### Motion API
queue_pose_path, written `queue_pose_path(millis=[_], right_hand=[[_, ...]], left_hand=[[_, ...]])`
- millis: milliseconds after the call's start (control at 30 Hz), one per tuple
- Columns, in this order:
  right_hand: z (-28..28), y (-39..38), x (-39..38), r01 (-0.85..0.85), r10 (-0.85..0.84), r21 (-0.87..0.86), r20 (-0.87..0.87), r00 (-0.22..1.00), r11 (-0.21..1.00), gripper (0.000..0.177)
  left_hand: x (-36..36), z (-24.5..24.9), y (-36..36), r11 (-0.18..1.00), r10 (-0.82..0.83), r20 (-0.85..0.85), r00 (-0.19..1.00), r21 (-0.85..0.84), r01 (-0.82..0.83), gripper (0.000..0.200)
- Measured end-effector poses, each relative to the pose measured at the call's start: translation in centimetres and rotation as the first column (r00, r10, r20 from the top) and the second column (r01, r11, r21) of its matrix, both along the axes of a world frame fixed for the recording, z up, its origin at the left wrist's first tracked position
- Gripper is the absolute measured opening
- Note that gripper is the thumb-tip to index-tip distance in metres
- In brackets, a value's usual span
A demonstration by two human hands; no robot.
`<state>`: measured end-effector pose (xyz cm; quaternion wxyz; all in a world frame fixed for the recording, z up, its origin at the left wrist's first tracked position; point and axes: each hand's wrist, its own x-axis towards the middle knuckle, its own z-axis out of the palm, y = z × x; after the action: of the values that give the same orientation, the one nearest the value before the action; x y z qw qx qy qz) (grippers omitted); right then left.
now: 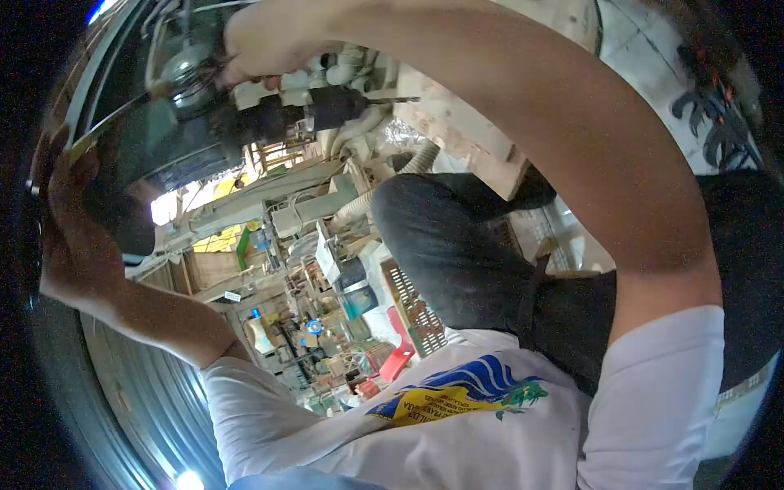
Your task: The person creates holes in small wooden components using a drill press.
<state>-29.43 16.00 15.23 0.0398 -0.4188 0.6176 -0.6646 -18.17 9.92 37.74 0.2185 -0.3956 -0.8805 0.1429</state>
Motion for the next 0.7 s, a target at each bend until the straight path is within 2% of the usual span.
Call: queue_pose_path(millis=[33,67,100,167,200,267,300,367,400,433,467,500,533,567,600,633,667,700], right_hand=[[-0.3,-1.5,-0.3,0.000,0.008,-0.119,0.062,0.998,0.993,0.035],[-0.5,-2.6,-0.7,-0.060,0.088,-0.233,0.112,0.990,0.971,0.035],[-0.7,-3.4,-1.1,-0.108,0.169,-0.346,0.152,0.974,0.932,0.034],[0.8,-2.6,-2.0,-0.068,0.072,-0.110,0.036,0.997,0.992,0.029],[0.8,-2.6,-1.7,-0.068,0.075,-0.116,0.062,0.995,0.991,0.029],[0.6,-2.4,-1.3,0.173,-0.195,-0.118,-0.214,0.957,0.978,0.025],[0.8,-2.8,-0.8,0.175,-0.195,-0.114,-0.196,0.961,0.978,0.025],[1.3,-3.6,0.4,0.564,-0.557,-0.053,-0.260,0.789,0.824,0.024],[-0.3,-2.2,1.5,0.520,-0.555,-0.194,-0.253,0.793,0.832,0.023],[-0.2,-1.8,1.1,0.519,-0.550,-0.184,-0.237,0.801,0.835,0.023],[0.3,-1.4,0.1,0.315,-0.332,-0.108,-0.210,0.920,0.943,0.022],[0.7,-1.7,-1.1,0.088,-0.094,-0.044,-0.169,0.981,0.995,0.026],[1.0,-2.3,-2.0,-0.018,0.012,-0.059,-0.099,0.995,0.998,0.026],[1.0,-3.1,-2.8,-0.015,0.009,-0.056,-0.092,0.996,0.998,0.026],[0.9,-3.6,-3.0,-0.048,0.035,-0.122,-0.108,0.994,0.991,0.026],[0.8,-4.0,-3.4,-0.082,0.059,-0.188,-0.128,0.990,0.979,0.037],[0.7,-3.8,-3.3,-0.077,0.054,-0.189,-0.126,0.991,0.979,0.037],[0.6,-3.7,-3.1,-0.084,0.066,-0.201,-0.098,0.993,0.976,0.037]], left_hand=[[0.1,0.0,-0.3,0.995,0.014,0.019,1.000,0.098,-0.016,0.025],[0.1,1.9,-1.5,0.990,0.140,-0.104,0.985,0.005,-0.141,0.023],[-0.1,3.0,-1.9,0.990,0.138,-0.067,0.988,0.003,-0.138,0.023],[-0.4,4.6,-1.9,0.968,0.060,-0.084,0.995,-0.240,-0.079,0.025],[-0.4,5.2,-2.3,0.966,0.063,-0.058,0.996,-0.245,-0.076,0.025],[-0.6,5.5,-3.0,0.972,-0.001,-0.153,0.988,-0.231,-0.035,0.028],[-0.6,4.8,-2.7,0.972,-0.001,-0.134,0.991,-0.231,-0.031,0.028],[-0.4,3.3,-1.8,0.975,0.177,-0.325,0.929,-0.071,-0.210,0.030],[-1.2,4.9,-1.7,0.979,-0.007,-0.050,0.999,-0.204,-0.003,0.032],[-1.2,5.7,-2.2,0.979,-0.001,-0.030,1.000,-0.206,-0.005,0.032],[-1.3,5.3,-2.0,0.961,-0.051,-0.026,0.998,-0.273,0.042,0.032],[-1.2,5.1,-1.9,0.937,-0.103,-0.025,0.994,-0.337,0.089,0.032],[-1.3,5.5,-2.3,0.930,-0.102,-0.030,0.994,-0.357,0.085,0.032],[-1.1,5.0,-2.2,0.931,-0.105,-0.024,0.994,-0.354,0.090,0.032],[-0.9,4.3,-1.9,0.948,-0.088,-0.050,0.995,-0.310,0.068,0.036],[-0.9,4.1,-1.7,0.956,-0.082,-0.063,0.995,-0.288,0.060,0.038],[-0.9,4.0,-1.5,0.962,-0.075,-0.075,0.994,-0.266,0.053,0.040],[-0.9,4.1,-1.4,0.938,-0.122,-0.045,0.992,-0.331,0.101,0.042]])
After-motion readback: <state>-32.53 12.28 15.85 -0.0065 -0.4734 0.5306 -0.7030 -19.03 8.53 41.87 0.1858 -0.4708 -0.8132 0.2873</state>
